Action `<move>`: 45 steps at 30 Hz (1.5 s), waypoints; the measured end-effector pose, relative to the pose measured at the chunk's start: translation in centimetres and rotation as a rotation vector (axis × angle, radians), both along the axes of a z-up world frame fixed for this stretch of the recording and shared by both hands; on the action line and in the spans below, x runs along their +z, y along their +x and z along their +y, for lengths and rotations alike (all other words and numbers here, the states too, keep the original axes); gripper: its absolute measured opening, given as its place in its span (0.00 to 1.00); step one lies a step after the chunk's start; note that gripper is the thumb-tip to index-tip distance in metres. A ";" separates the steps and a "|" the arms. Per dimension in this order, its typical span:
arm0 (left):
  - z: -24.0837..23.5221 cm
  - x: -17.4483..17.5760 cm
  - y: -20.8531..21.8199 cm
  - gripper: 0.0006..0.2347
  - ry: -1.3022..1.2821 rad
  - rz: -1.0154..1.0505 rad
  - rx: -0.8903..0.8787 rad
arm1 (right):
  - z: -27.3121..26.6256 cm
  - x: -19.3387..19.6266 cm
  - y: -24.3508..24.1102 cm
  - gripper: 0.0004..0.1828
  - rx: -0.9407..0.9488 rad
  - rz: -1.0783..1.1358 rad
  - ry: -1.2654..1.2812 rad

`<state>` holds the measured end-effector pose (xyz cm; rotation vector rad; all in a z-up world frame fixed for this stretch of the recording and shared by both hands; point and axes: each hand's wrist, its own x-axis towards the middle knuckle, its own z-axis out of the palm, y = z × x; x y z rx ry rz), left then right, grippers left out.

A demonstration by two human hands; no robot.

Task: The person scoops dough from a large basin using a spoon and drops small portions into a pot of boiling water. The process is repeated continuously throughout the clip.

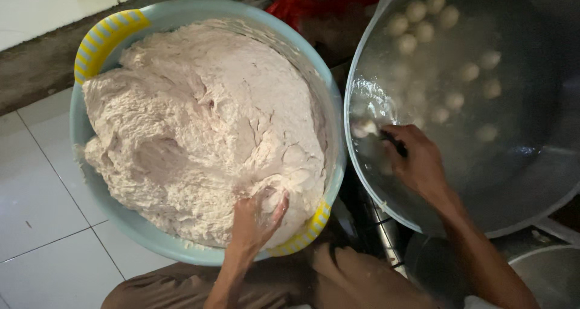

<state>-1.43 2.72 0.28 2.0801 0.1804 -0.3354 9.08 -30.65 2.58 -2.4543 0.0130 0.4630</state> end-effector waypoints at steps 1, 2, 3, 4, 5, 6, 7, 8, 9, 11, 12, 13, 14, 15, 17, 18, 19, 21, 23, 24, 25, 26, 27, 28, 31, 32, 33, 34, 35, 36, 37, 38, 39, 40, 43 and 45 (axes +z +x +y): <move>-0.2 -0.1 0.0 0.14 -0.129 0.049 0.056 | -0.1 0.4 -0.1 0.17 -0.005 -0.042 0.025; -0.4 -0.2 0.0 0.13 -0.135 0.055 0.087 | 0.0 0.8 -0.3 0.17 -0.010 -0.084 0.050; -0.9 -0.5 0.0 0.12 -0.140 0.065 0.125 | 0.3 1.3 -0.6 0.17 -0.018 -0.084 0.034; -1.4 -0.8 0.1 0.13 -0.144 0.075 0.163 | 0.5 2.2 -1.1 0.17 -0.025 -0.084 0.019; -1.9 -1.1 0.3 0.12 -0.118 -0.206 0.091 | 0.9 3.0 -1.6 0.17 -0.027 -0.083 0.008; -2.4 -1.5 0.7 0.11 -0.090 -0.484 0.010 | 1.8 3.8 -2.3 0.17 -0.007 -0.127 0.044; -2.8 -1.7 1.0 0.10 -0.053 -0.760 -0.079 | 3.0 4.5 -3.2 0.17 0.016 -0.173 0.085; -3.2 -1.6 1.0 0.08 -0.067 -0.549 -0.042 | 4.3 5.1 -3.9 0.18 0.039 -0.218 0.126; -3.6 -1.4 1.2 0.07 -0.086 -0.340 -0.005 | 5.7 5.4 -4.5 0.18 0.056 -0.221 0.158; -4.3 -0.8 1.8 0.04 -0.167 -0.123 0.058 | 8.0 5.8 -5.5 0.19 0.086 -0.226 0.220; -4.5 -0.2 2.0 0.04 -0.226 -0.116 0.084 | 8.9 5.8 -5.8 0.19 0.096 -0.234 0.255; -4.8 0.2 2.4 0.06 -0.288 -0.109 0.106 | 9.7 5.7 -6.3 0.19 0.102 -0.241 0.288; -4.9 0.6 2.8 0.07 -0.263 -0.133 0.087 | 10.2 5.5 -6.5 0.19 0.108 -0.248 0.321; -5.1 1.0 3.1 0.08 -0.239 -0.151 0.067 | 10.4 5.2 -6.7 0.19 0.118 -0.232 0.322; -5.1 1.5 3.6 0.10 -0.194 -0.153 0.042 | 10.4 4.2 -7.0 0.18 0.137 -0.195 0.324; -5.1 1.6 3.7 0.10 -0.173 -0.136 0.037 | 10.3 3.8 -7.4 0.18 0.070 -0.082 0.334; -4.9 1.7 3.8 0.10 -0.152 -0.120 0.029 | 10.0 3.4 -7.6 0.17 0.002 0.030 0.342; -4.4 1.8 3.8 0.09 -0.287 -0.053 0.018 | 9.5 2.7 -7.8 0.16 -0.111 0.260 0.426; -3.9 1.8 3.8 0.09 -0.282 -0.027 -0.023 | 8.9 1.9 -7.6 0.16 -0.204 0.489 0.580; -3.8 1.8 3.9 0.10 -0.208 -0.030 -0.058 | 8.7 1.6 -7.4 0.16 -0.220 0.572 0.601; -3.7 1.8 4.0 0.11 -0.134 -0.035 -0.093 | 8.5 1.3 -7.2 0.16 -0.236 0.653 0.623; -3.5 1.9 4.0 0.12 -0.093 0.022 -0.125 | 8.4 1.1 -7.1 0.16 -0.253 0.734 0.644; -3.3 2.0 4.2 0.14 -0.050 0.074 -0.157 | 8.5 1.0 -7.0 0.16 -0.234 0.742 0.668; -3.1 2.1 4.4 0.15 -0.006 0.127 -0.189 | 8.5 0.9 -6.9 0.15 -0.216 0.750 0.692; -2.5 2.0 4.5 0.19 0.054 0.157 -0.212 | 8.8 0.8 -6.7 0.15 -0.179 0.818 0.690; -2.4 1.7 4.5 0.17 0.079 0.125 -0.209 | 8.8 0.8 -6.6 0.15 -0.170 0.848 0.676; -2.4 1.5 4.2 0.16 0.103 0.090 -0.207 | 8.8 0.8 -6.6 0.15 -0.169 0.888 0.649; -2.4 1.2 4.0 0.15 0.126 0.054 -0.205 | 8.8 0.8 -6.5 0.16 -0.168 0.929 0.623; -2.5 0.8 3.8 0.14 0.167 0.086 -0.212 | 8.8 0.8 -6.3 0.16 -0.164 0.969 0.597; -2.6 0.5 3.7 0.14 0.207 0.118 -0.218 | 8.8 0.9 -6.3 0.16 -0.172 0.956 0.623; -2.7 0.1 3.8 0.14 0.247 0.145 -0.226 | 8.8 1.0 -6.1 0.16 -0.179 0.937 0.649; -2.7 -0.1 3.9 0.17 0.236 0.132 -0.220 | 8.7 1.3 -6.0 0.16 -0.187 0.919 0.675; -2.5 -0.3 4.4 0.20 0.220 0.115 -0.218 | 8.3 1.6 -5.9 0.16 -0.190 0.872 0.683; -2.1 -0.4 5.0 0.24 0.204 0.099 -0.217 | 7.8 2.1 -5.8 0.16 -0.192 0.825 0.691; 0.9 0.2 7.2 0.12 0.273 0.156 -0.073 | 5.2 3.0 -3.7 0.17 -0.198 0.669 0.586; 5.9 0.2 9.7 0.18 0.567 -0.042 -0.030 | 3.1 3.0 -1.1 0.17 -0.218 0.517 0.525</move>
